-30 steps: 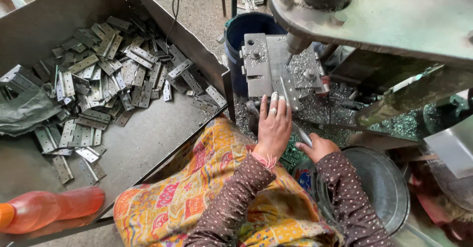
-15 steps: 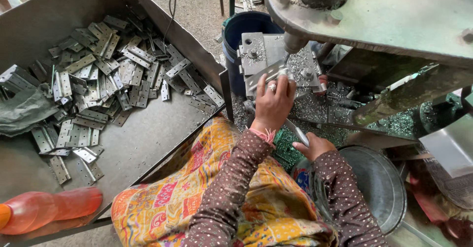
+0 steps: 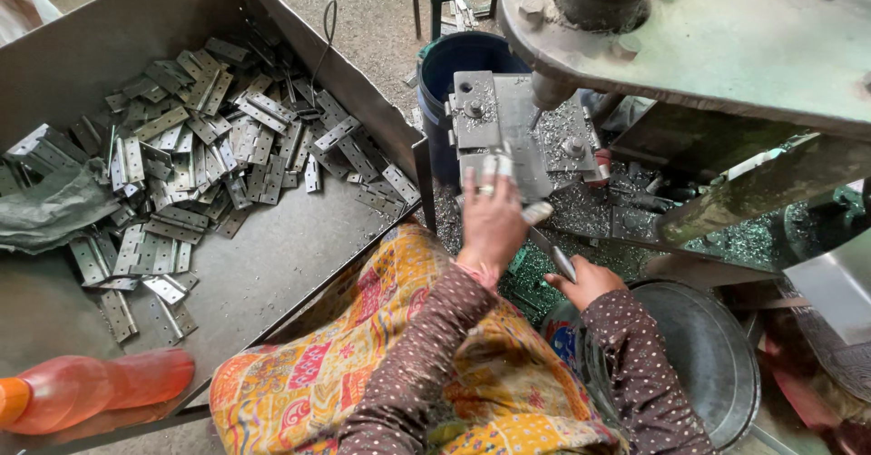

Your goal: The person repeatedly picks small metal hinge pieces from a bin, places them into a jig on a manual punching machine, and operates the lever to process each piece. The processed pieces are returned to the bin after each cycle.

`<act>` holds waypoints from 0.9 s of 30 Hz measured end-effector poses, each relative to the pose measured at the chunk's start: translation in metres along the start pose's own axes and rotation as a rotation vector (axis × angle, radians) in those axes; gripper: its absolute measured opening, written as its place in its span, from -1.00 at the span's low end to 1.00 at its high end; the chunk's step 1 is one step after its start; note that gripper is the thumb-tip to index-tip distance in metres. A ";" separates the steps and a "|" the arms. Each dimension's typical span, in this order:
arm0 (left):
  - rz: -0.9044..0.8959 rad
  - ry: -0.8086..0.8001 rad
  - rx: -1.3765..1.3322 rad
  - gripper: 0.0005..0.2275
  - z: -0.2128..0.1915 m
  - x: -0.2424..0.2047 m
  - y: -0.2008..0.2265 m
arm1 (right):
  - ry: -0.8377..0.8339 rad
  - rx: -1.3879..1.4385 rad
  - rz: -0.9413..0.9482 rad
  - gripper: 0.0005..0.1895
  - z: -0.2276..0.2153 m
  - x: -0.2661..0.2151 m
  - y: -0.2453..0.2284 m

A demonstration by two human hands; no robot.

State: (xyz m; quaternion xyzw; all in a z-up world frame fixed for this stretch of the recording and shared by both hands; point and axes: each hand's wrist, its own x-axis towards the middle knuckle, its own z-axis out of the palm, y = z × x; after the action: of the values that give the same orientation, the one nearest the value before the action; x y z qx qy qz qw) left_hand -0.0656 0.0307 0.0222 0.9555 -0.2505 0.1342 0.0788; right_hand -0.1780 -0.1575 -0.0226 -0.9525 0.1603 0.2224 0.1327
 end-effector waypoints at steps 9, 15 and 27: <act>-0.025 0.067 0.041 -0.51 0.027 0.036 0.007 | 0.093 0.059 -0.046 -0.40 0.039 0.019 0.031; -0.033 0.083 -0.007 -0.54 0.026 0.038 0.009 | 0.209 0.178 -0.034 -0.49 0.128 0.027 0.050; -0.031 0.085 -0.003 -0.64 0.039 0.056 0.002 | 0.045 0.021 -0.002 -0.42 0.060 0.024 0.044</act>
State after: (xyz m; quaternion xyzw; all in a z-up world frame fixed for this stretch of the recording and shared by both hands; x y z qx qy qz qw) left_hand -0.0115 -0.0051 0.0020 0.9526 -0.2322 0.1732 0.0929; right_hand -0.1967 -0.1836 -0.0941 -0.9560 0.1647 0.1990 0.1395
